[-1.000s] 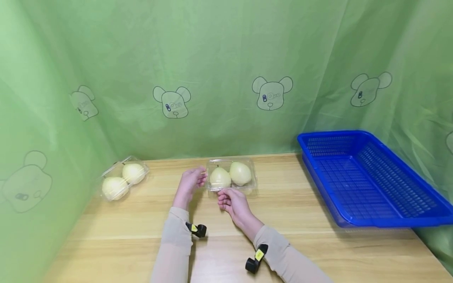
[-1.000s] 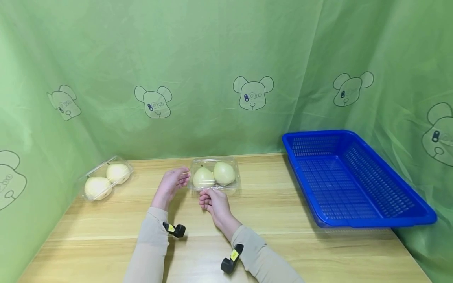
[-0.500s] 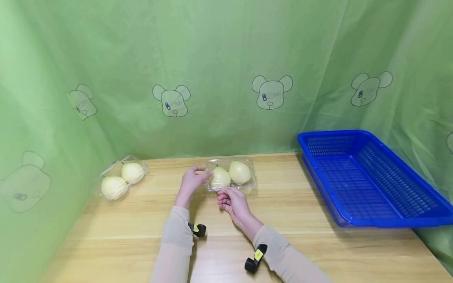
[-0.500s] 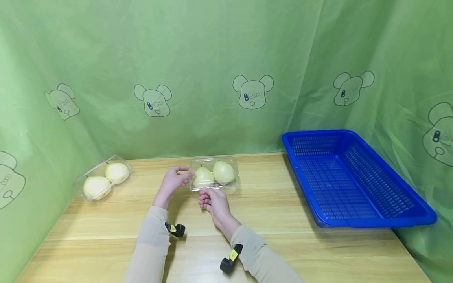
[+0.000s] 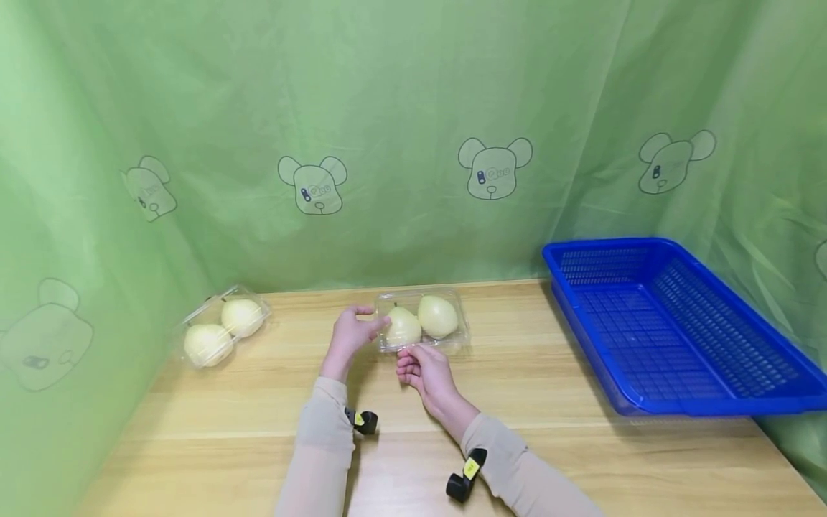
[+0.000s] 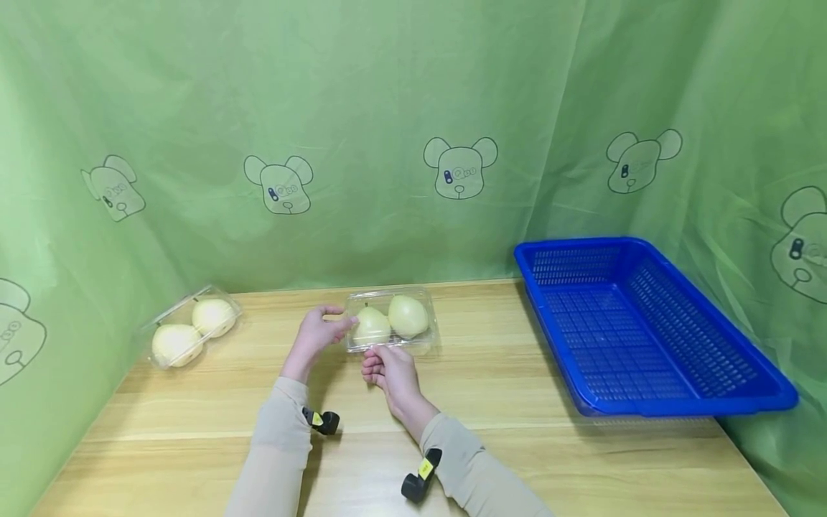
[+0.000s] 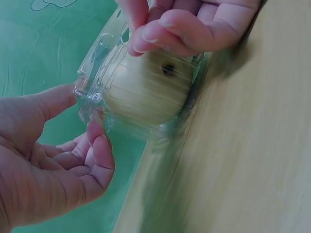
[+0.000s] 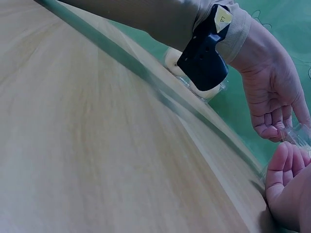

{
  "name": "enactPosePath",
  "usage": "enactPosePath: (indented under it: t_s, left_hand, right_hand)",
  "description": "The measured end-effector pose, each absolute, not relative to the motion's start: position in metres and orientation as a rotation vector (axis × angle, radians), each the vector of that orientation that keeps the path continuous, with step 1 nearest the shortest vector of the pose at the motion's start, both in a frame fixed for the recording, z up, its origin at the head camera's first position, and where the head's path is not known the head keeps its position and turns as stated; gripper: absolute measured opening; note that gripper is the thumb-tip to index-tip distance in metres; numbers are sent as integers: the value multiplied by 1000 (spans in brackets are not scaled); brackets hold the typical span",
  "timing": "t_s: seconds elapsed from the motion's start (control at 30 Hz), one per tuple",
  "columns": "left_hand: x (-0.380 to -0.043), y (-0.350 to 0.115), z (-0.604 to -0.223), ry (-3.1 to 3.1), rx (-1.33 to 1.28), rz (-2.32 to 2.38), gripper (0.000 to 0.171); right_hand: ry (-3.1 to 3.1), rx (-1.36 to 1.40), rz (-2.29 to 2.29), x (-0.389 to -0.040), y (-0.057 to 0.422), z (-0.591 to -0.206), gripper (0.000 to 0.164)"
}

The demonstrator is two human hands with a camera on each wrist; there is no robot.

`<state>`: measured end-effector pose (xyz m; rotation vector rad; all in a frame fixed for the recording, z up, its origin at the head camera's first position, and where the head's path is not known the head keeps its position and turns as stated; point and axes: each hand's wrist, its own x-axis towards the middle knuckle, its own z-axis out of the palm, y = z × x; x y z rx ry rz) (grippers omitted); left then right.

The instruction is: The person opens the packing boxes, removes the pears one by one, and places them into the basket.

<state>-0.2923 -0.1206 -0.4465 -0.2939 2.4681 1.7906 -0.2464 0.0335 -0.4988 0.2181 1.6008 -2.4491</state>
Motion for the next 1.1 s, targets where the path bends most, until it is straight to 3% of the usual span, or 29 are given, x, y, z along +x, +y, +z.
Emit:
enactPosePath:
  t_s: [0.33, 1.1]
  left_hand:
    - [-296, -124, -451, 2351, -301, 1886, 40]
    - [-296, -123, -452, 2341, -218, 1894, 28]
  right_hand:
    - [1608, 199, -2435, -246, 31, -499, 18]
    - [1617, 160, -2434, -244, 33, -500, 20]
